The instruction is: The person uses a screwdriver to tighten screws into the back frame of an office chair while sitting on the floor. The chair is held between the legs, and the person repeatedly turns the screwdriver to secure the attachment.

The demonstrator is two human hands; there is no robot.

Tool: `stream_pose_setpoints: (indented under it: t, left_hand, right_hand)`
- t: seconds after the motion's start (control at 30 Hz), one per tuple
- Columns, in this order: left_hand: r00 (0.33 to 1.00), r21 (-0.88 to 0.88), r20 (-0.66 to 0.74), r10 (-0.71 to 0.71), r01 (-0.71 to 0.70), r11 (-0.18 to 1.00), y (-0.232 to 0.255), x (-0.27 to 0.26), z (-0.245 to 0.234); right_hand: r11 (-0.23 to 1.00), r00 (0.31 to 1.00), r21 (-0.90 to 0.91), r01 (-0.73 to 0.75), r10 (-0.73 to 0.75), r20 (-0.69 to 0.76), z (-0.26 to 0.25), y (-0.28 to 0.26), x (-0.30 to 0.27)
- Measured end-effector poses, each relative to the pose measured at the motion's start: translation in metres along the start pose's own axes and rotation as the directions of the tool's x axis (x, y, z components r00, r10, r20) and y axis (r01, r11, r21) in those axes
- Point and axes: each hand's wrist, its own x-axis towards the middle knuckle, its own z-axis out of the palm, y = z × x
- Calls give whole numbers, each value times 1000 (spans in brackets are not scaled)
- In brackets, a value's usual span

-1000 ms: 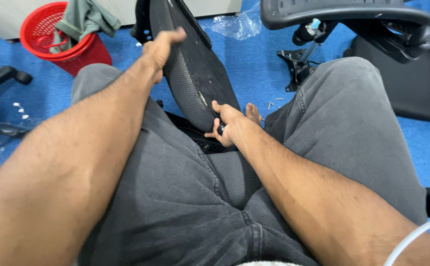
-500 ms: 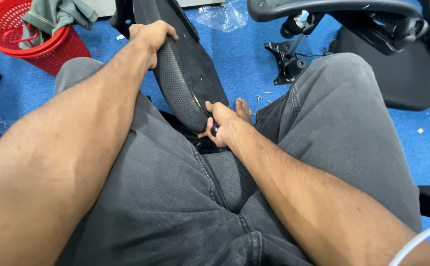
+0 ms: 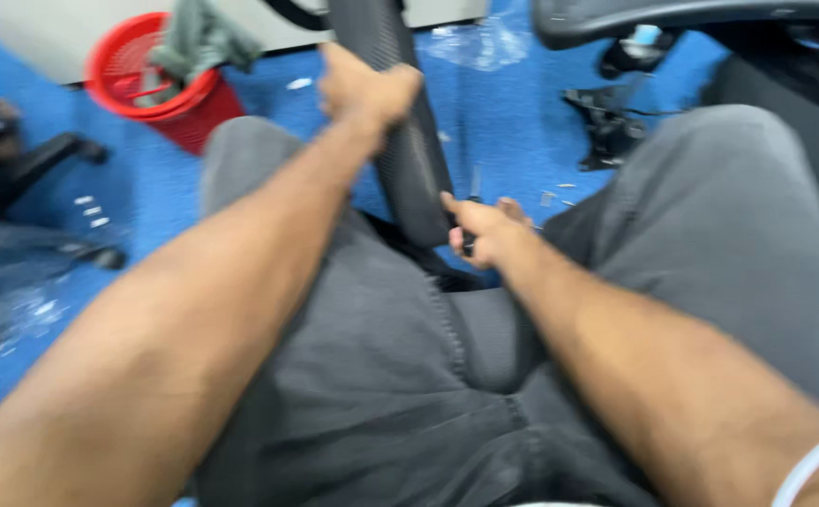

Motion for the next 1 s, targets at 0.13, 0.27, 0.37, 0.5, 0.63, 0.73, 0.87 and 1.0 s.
stream_pose_setpoints:
  t: [0.13, 0.27, 0.37, 0.5, 0.63, 0.73, 0.87, 1.0]
  left_hand:
    - [1000, 147, -9, -10, 11, 989, -19, -7, -4]
    - [997, 147, 59, 51, -59, 987, -31, -20, -5]
    - [996, 180, 67, 66, -77, 981, -29, -38, -11]
    - [987, 174, 134, 91, -114, 978, -25, -80, -19]
    - [975, 176, 186, 123, -156, 972, -21, -114, -24]
    - [972, 134, 181, 153, -178, 975, -17, -139, -20]
    - [968, 120, 171, 185, -207, 971, -12, -157, -15]
    - [955, 140, 234, 182, -218, 966, -10, -158, -13]
  right_hand:
    - [965, 932, -144, -219, 250, 261, 3, 4, 53]
    - [981, 987, -186, -50, 76, 139, 14, 0, 77]
    - [951, 948, 56, 302, -307, 89, 29, -39, 40]
    - [671, 672, 50, 739, -741, 5, 39, -80, -65]
    - [416, 452, -222, 882, -880, 147, 23, -101, -159]
    - [322, 429, -421, 848, -883, 189, 24, -98, -191]
    - [127, 401, -666, 735, -874, 275, 25, -99, -202]
    - [296, 555, -604, 740, -776, 299, 20, -111, -201]
